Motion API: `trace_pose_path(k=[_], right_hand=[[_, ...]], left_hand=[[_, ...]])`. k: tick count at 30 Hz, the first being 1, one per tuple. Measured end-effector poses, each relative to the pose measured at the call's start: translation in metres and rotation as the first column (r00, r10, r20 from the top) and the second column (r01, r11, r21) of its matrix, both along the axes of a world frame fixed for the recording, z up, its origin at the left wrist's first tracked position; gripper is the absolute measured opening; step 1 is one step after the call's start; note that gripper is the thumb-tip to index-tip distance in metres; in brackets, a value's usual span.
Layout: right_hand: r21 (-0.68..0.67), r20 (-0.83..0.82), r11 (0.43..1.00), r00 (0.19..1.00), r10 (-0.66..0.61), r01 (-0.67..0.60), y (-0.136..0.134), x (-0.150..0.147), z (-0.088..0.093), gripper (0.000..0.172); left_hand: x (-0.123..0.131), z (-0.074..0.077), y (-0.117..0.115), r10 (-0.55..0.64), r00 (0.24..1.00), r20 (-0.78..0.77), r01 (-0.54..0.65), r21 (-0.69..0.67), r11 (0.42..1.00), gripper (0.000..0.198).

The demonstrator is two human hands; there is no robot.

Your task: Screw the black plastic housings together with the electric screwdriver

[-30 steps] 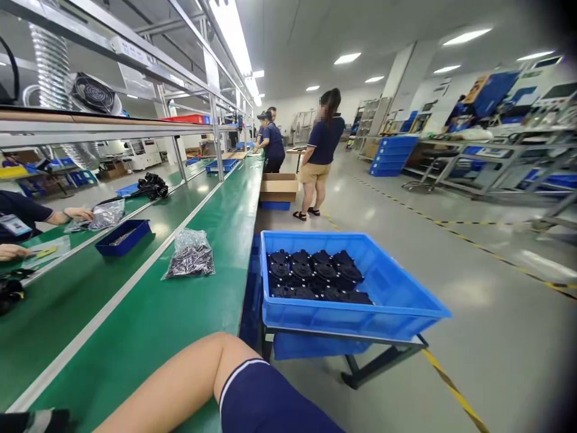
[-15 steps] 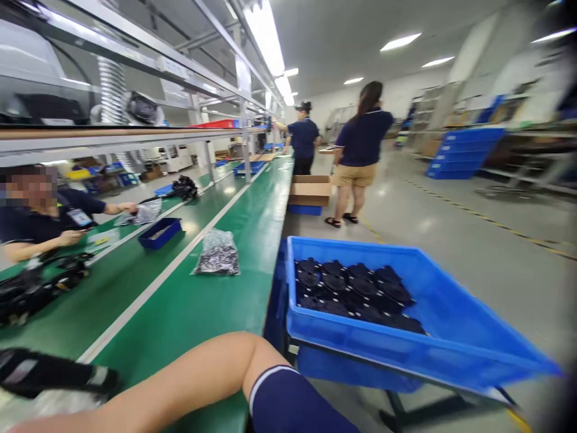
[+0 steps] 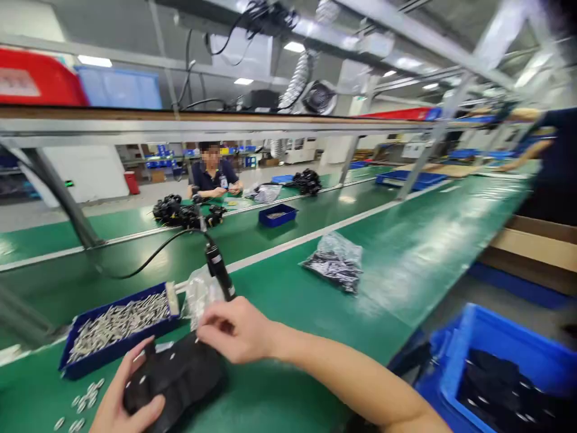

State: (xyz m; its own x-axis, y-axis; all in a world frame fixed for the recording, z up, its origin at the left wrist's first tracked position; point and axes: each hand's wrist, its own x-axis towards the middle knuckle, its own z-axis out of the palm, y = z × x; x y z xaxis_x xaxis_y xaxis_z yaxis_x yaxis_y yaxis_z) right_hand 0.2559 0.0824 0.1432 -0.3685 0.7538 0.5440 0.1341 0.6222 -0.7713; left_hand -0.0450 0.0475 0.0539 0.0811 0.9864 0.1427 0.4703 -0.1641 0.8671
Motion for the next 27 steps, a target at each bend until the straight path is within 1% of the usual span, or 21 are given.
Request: trace_pose_path(k=[2,5,8,11,14,17,21,27], right_hand=[[-0.146,0.005,0.989,0.999,0.036,-0.035,-0.007,0.011,-0.013,0.021],[-0.303,-0.017,0.952,0.999,0.042,-0.045,-0.012,0.02,-0.032,0.029],[-0.409,-0.009,0.91,0.998,0.067,-0.065,-0.016,0.019,-0.046,0.033],[-0.487,0.014,0.87,0.995,0.094,-0.076,-0.021,0.011,-0.053,0.033],[-0.544,0.024,0.837,0.995,0.093,-0.064,-0.022,0.004,-0.057,0.033],[-0.577,0.035,0.815,0.996,0.081,-0.046,-0.023,0.0,-0.059,0.034],[-0.605,0.05,0.796,0.996,0.074,-0.028,-0.026,-0.002,-0.063,0.036],[-0.626,0.065,0.78,0.996,0.057,-0.004,-0.028,-0.005,-0.066,0.038]], left_hand=[[0.0,-0.001,0.004,-0.045,0.997,0.067,0.05,-0.083,0.995,0.094],[-0.002,-0.003,0.013,-0.105,0.983,0.147,0.122,-0.109,0.987,0.097],[-0.004,-0.006,0.019,-0.141,0.976,0.169,0.158,-0.096,0.983,0.1],[-0.005,-0.007,0.019,-0.161,0.972,0.174,0.182,-0.112,0.977,0.102],[-0.005,-0.007,0.018,-0.163,0.973,0.16,0.186,-0.136,0.973,0.1],[-0.004,-0.008,0.018,-0.169,0.971,0.172,0.194,-0.138,0.971,0.098],[-0.003,-0.008,0.018,-0.169,0.965,0.199,0.198,-0.139,0.97,0.096],[-0.003,-0.005,0.016,-0.152,0.972,0.178,0.18,-0.154,0.971,0.098]])
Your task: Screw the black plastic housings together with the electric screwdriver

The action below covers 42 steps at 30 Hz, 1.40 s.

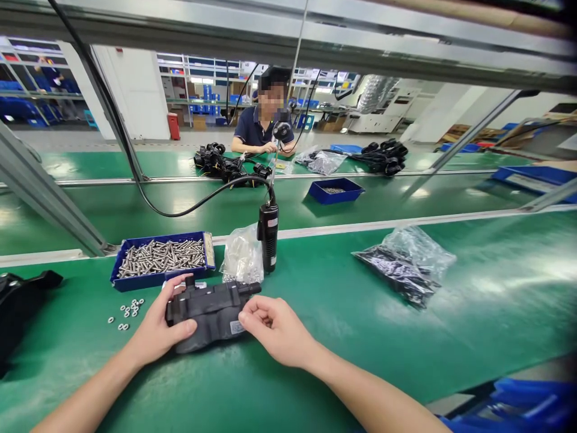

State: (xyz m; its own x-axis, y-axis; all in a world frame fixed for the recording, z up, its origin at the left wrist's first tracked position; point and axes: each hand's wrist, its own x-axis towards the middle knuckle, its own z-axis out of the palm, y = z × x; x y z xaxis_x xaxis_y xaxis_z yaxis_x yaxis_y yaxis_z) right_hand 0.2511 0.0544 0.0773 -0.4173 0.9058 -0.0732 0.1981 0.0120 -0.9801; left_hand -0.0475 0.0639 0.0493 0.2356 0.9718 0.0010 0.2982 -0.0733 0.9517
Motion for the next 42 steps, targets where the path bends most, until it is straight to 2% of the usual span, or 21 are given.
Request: trace_pose_path(k=[9,15,21,27,31,32,35,37,40,42], right_hand=[[0.017,0.016,1.0,1.0,-0.014,0.013,0.001,0.0,-0.001,0.039],[0.076,0.041,0.997,0.999,-0.026,0.023,0.001,0.0,0.0,0.038],[0.21,0.078,0.977,0.996,-0.035,0.018,-0.005,-0.001,0.001,0.034],[0.39,0.141,0.919,0.983,-0.117,0.054,0.003,0.009,-0.01,0.029],[0.384,0.171,0.915,0.964,-0.203,0.124,0.017,0.02,-0.015,0.048],[0.369,0.192,0.921,0.959,-0.207,0.125,0.018,0.02,-0.015,0.058],[0.302,0.306,0.946,0.928,-0.212,0.116,0.009,0.006,-0.015,0.1],[0.235,0.352,0.962,0.91,-0.22,0.142,-0.001,-0.007,-0.014,0.119],[0.171,0.316,0.971,0.924,-0.216,0.169,-0.006,-0.015,-0.011,0.128],[0.163,0.303,0.982,0.943,-0.14,0.093,0.001,-0.006,-0.008,0.13]], left_hand=[[0.001,-0.002,0.0,0.001,1.0,0.009,-0.001,0.017,1.0,0.097],[0.003,0.0,-0.001,0.013,1.0,0.014,-0.013,-0.002,1.0,0.098],[0.004,0.002,-0.001,0.018,1.0,0.014,-0.018,-0.01,1.0,0.098],[0.002,-0.001,-0.002,0.039,0.999,-0.007,-0.039,0.002,0.999,0.099],[0.002,-0.002,-0.002,0.044,0.999,-0.015,-0.044,-0.002,0.999,0.098],[0.002,-0.002,-0.003,0.049,0.999,-0.02,-0.049,0.0,0.999,0.098],[0.002,-0.003,-0.004,0.062,0.998,-0.03,-0.062,0.016,0.998,0.098],[0.001,-0.004,-0.005,0.055,0.998,-0.028,-0.054,0.03,0.998,0.098],[-0.001,-0.006,-0.006,0.042,0.999,-0.033,-0.041,0.053,0.998,0.097],[0.0,-0.006,-0.007,0.049,0.998,-0.041,-0.047,0.056,0.997,0.096]])
